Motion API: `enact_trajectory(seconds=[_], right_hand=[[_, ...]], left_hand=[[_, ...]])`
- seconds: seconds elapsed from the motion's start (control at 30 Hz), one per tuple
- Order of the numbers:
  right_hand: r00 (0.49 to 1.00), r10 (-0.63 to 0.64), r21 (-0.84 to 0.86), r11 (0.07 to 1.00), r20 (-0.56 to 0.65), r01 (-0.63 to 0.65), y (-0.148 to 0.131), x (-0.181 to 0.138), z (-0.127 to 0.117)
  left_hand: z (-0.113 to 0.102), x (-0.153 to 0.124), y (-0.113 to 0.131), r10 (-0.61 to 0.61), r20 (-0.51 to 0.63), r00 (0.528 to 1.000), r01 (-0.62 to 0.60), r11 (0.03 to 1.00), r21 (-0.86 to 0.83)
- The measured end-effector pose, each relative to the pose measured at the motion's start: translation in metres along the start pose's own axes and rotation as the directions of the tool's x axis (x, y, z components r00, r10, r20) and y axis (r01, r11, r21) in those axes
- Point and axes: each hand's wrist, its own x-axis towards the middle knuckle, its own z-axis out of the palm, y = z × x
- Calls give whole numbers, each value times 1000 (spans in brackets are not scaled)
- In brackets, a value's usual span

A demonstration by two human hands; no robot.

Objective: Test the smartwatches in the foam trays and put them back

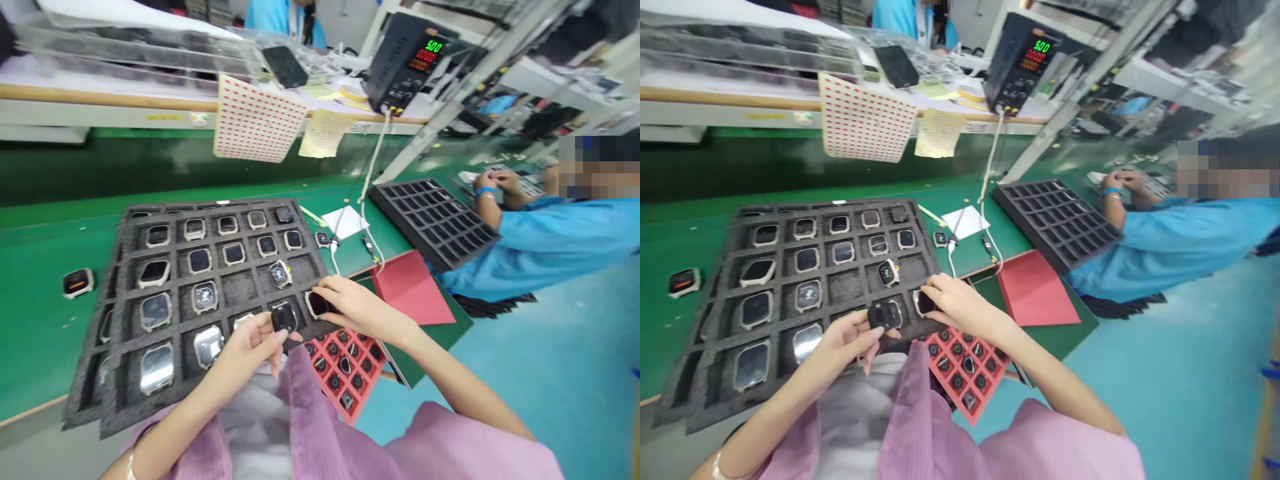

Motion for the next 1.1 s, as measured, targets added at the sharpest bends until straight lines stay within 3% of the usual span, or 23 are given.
enact_trajectory(seconds=[0.13,0.3,0.37,0.53,0.67,0.83,1.1], right_hand=[[999,-5,-7,1000,-45,5,4,4,-4],[965,-38,355,926,-259,132,-9,4,-18],[940,-75,411,886,-332,216,-23,9,-14],[921,-142,306,915,-363,261,-40,29,7],[938,-159,255,936,-307,242,-38,35,13],[932,-129,356,899,-340,254,-44,36,18],[858,-81,452,822,-508,346,-52,37,26]], left_hand=[[0,0,-1,-13,-34,999,14,999,31],[-1,0,0,-33,-24,999,33,999,31],[0,1,2,-32,-16,999,32,999,14],[0,2,7,23,10,1000,-23,1000,6],[2,2,0,79,-59,995,-78,997,30],[3,3,-11,141,-191,971,-138,990,30],[1,-5,-7,134,-139,981,-139,990,-31]])
